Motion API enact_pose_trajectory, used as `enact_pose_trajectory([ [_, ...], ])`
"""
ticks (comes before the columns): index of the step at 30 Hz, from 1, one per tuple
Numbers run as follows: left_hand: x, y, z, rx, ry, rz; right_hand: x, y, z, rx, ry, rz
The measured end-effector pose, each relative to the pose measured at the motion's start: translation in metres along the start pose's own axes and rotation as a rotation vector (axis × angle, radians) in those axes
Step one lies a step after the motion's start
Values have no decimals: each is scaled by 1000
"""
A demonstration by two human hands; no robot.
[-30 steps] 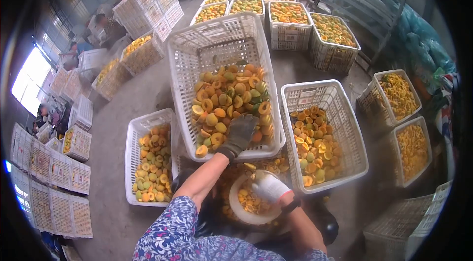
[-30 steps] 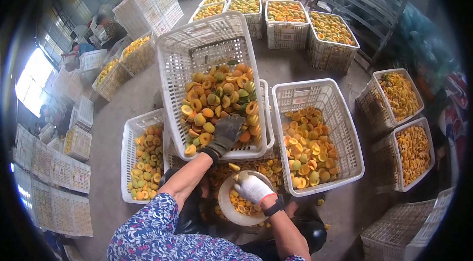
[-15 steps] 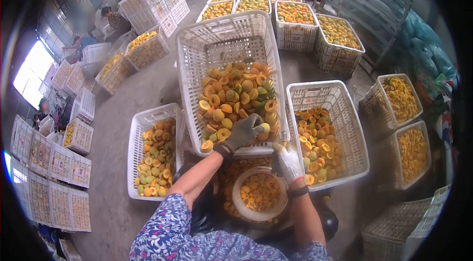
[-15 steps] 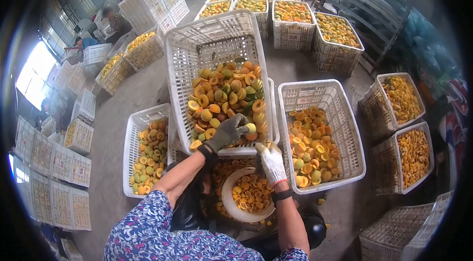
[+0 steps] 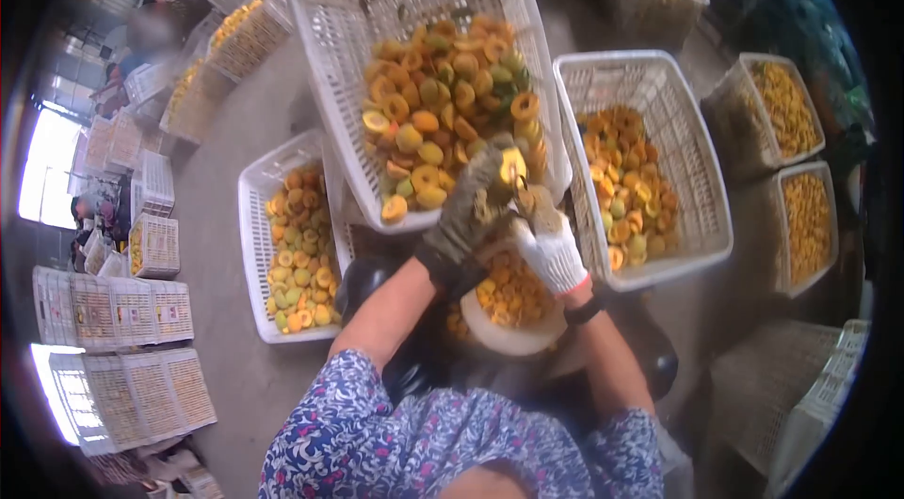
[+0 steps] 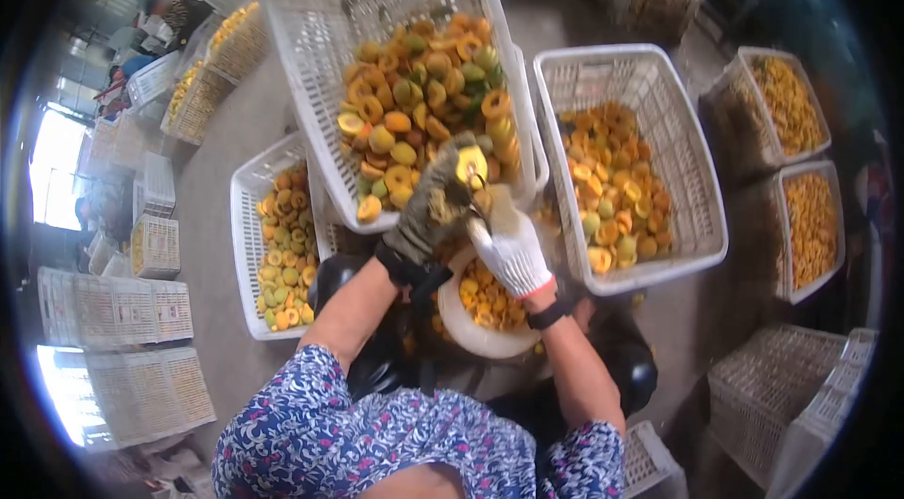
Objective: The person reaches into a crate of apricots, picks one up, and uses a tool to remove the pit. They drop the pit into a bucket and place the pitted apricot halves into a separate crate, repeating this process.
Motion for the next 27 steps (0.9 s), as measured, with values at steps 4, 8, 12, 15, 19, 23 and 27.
enact_pose_trajectory([
  [4,-9,-24,23,150,-50,-80,-7,10,-32,-173,289,25],
  [8,-8,-26,23,204,-24,-95,-10,12,-13,-18,58,-76],
  [12,-11,-31,9,268,-13,-109,-12,15,-23,-290,186,-12],
  [15,-11,-33,6,361,-49,-125,-13,10,-14,-276,135,-28],
  [19,-12,-36,2,443,-86,-100,-18,0,-8,-282,99,-57],
  [23,-12,-33,4,869,-274,-112,-19,-9,-3,-269,-8,-130],
  [27,-18,-28,3,658,-276,15,-19,-14,-4,-154,4,-144],
])
Point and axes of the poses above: each hand's wrist, its own x-axis towards the middle knuckle, its own y-axis out of the back of the hand, z = x × y, the point moved 9 cm from there along x, towards the middle knuckle, and after that the axes turned 4 degrees about x, right-handed, at the moved point
